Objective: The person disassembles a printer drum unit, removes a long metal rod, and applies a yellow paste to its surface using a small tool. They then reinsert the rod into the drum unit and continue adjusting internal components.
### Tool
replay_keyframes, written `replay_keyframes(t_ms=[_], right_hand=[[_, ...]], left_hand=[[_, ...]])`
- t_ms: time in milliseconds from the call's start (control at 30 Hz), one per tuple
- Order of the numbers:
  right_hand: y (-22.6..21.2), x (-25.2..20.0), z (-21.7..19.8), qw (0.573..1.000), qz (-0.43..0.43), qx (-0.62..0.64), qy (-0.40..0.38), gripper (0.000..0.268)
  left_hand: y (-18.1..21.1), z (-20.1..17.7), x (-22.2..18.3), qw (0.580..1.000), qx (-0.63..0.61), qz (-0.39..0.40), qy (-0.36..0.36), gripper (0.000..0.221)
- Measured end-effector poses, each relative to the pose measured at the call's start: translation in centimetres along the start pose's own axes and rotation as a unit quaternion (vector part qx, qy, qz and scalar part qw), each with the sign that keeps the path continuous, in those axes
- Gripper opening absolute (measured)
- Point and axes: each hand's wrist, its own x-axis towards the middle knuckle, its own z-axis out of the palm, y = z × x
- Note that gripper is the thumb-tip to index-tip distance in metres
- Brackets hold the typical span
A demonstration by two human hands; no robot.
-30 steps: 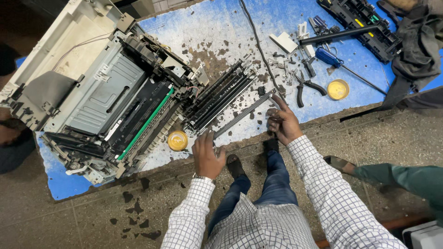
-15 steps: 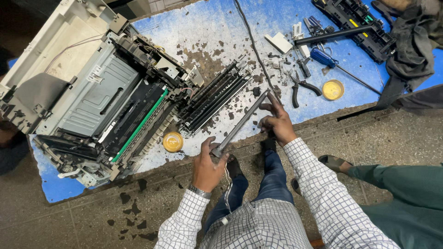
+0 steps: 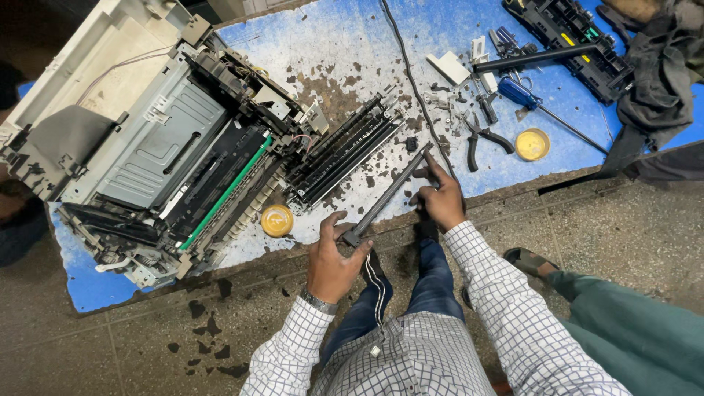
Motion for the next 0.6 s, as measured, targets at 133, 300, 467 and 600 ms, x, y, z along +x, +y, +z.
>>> replay_keyframes(t_ms=[133, 300, 467, 600], right_hand=[[0.3, -1.0, 0.3, 0.995, -0.045, -0.090, 0.022, 0.086], [-0.3, -2.3, 1.0, 0.986, -0.065, -0.148, 0.048, 0.082], [-1.5, -4.1, 1.7, 0.985, -0.043, -0.161, 0.050, 0.075], [-2.8, -5.3, 2.9, 0.979, -0.120, -0.161, 0.045, 0.071]], left_hand=[[-0.1, -0.1, 0.0, 1.000, -0.019, 0.018, 0.007, 0.076], [-0.3, -0.1, 0.2, 0.999, 0.002, 0.033, 0.005, 0.078], [-0.4, 0.3, 0.3, 0.999, 0.010, 0.043, -0.008, 0.081], [-0.3, 0.0, 0.3, 0.997, 0.008, 0.076, -0.001, 0.083]])
